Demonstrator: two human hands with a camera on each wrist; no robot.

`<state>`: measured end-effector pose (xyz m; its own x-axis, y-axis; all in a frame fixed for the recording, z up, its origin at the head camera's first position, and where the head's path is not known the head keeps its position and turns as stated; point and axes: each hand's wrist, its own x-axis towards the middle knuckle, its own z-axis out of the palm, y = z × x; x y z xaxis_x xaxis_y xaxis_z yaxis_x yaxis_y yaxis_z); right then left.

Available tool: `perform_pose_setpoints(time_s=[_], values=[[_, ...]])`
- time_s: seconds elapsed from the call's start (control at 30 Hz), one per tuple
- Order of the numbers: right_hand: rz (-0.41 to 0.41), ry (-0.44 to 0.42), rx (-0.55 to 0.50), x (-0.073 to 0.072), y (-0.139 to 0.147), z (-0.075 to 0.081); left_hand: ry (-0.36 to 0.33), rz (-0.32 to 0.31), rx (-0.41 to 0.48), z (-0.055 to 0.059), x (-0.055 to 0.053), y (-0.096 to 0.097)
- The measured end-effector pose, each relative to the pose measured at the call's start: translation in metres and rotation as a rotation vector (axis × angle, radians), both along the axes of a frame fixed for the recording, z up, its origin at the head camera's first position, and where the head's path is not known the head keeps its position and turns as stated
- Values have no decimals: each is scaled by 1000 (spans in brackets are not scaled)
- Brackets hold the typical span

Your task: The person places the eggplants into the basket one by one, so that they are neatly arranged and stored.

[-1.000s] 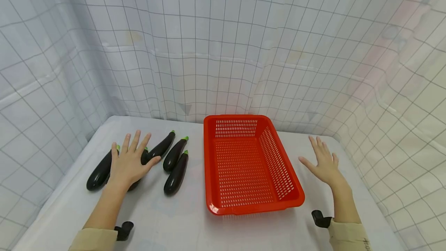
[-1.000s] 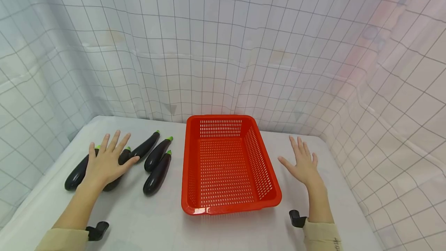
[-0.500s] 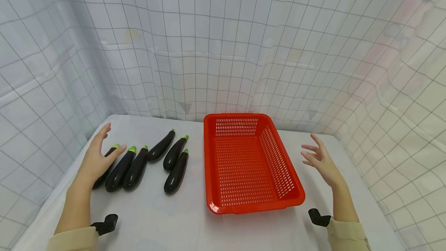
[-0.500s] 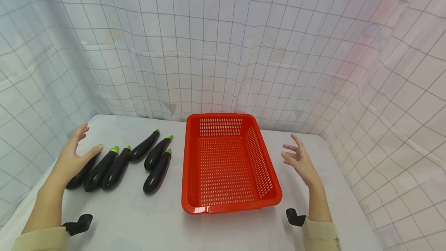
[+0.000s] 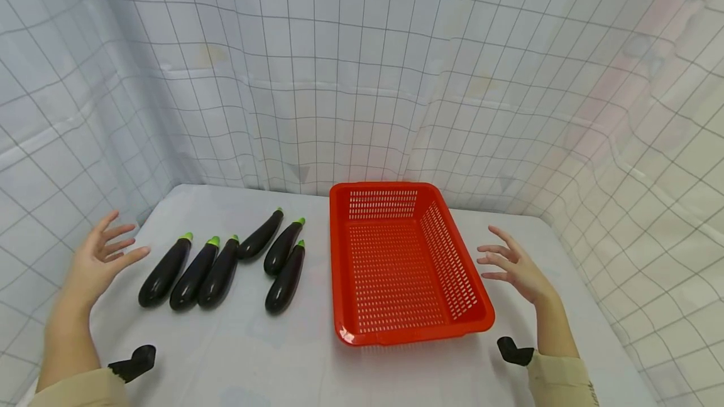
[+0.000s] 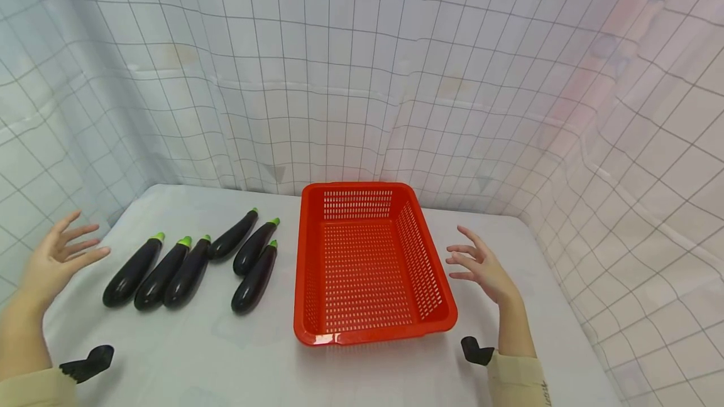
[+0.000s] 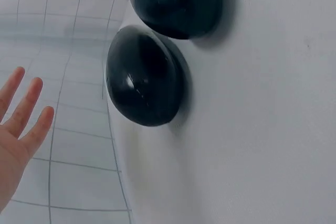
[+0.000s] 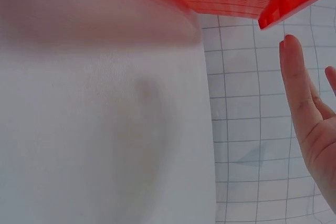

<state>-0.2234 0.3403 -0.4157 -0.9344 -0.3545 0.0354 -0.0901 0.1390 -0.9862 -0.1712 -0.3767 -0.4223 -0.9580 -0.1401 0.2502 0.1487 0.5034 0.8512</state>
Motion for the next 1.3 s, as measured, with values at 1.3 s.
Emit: perform_pose_setpoints(time_s=[1.3], values=[[94,-158,-3,-4,-10,-15,-373,-275,170,-44,10,-27]])
